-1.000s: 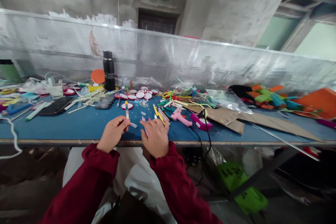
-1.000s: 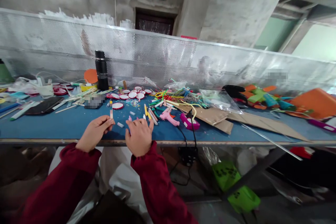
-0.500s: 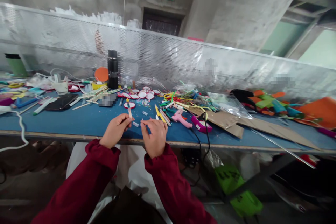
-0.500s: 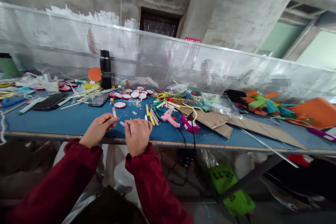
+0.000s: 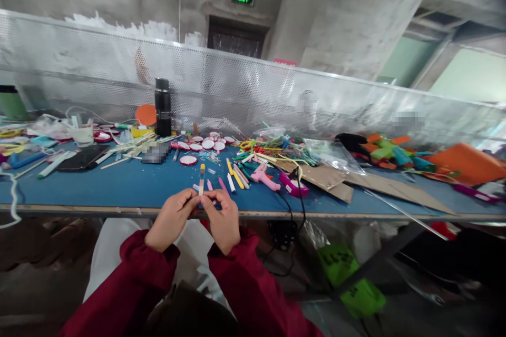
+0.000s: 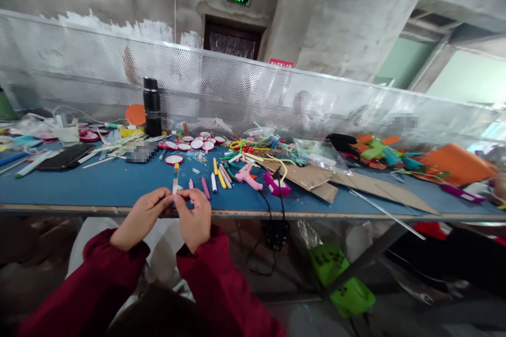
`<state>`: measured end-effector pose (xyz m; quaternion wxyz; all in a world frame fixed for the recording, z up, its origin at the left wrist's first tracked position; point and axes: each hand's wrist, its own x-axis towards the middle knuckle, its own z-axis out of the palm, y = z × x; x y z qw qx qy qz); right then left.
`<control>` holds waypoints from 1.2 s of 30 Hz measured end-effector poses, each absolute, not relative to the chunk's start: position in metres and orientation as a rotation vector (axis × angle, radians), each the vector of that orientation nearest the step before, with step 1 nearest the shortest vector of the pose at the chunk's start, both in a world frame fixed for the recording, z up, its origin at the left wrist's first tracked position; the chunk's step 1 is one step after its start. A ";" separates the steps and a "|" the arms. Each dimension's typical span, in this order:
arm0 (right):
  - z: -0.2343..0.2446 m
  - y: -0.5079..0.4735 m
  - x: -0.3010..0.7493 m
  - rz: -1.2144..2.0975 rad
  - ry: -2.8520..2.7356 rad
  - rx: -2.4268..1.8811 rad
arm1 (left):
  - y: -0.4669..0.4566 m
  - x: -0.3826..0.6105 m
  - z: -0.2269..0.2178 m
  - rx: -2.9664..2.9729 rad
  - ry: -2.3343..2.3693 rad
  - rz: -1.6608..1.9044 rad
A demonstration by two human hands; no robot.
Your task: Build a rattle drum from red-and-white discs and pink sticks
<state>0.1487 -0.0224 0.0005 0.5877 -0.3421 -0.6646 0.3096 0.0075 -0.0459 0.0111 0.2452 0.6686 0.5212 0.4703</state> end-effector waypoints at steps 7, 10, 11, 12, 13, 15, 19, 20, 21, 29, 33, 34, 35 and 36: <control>-0.008 -0.025 0.147 1.000 -1.451 -0.706 | -0.054 0.011 0.001 1.733 1.439 1.337; -0.007 -0.029 0.145 0.873 -1.459 -0.759 | -0.056 0.012 -0.002 1.675 1.423 1.440; -0.006 -0.030 0.145 0.790 -1.474 -0.782 | -0.056 0.012 -0.003 1.645 1.409 1.490; -0.005 -0.031 0.144 0.706 -1.496 -0.798 | -0.055 0.013 -0.003 1.611 1.391 1.538; -0.004 -0.032 0.144 0.632 -1.520 -0.808 | -0.055 0.013 -0.003 1.582 1.372 1.578; -0.004 -0.034 0.144 0.539 -1.555 -0.817 | -0.054 0.013 -0.003 1.541 1.348 1.627; -0.005 -0.035 0.144 0.542 -1.534 -0.838 | -0.054 0.013 -0.004 1.412 1.309 1.660; -0.004 -0.035 0.143 0.570 -1.525 -0.836 | -0.054 0.013 -0.004 1.364 1.287 1.662; -0.004 -0.035 0.143 0.610 -1.516 -0.832 | -0.054 0.013 -0.004 1.317 1.262 1.662; -0.005 -0.032 0.138 1.385 -1.155 -0.632 | -0.049 0.010 0.005 1.046 0.945 1.435; -0.005 -0.032 0.138 1.474 -1.069 -0.618 | -0.046 0.010 0.005 1.015 0.856 1.390; -0.005 -0.032 0.139 1.476 -1.074 -0.619 | -0.045 0.010 0.004 1.013 0.844 1.388; -0.005 -0.032 0.139 1.475 -1.082 -0.618 | -0.045 0.010 0.004 1.009 0.837 1.389; -0.004 -0.033 0.139 1.472 -1.090 -0.614 | -0.045 0.010 0.003 1.000 0.833 1.390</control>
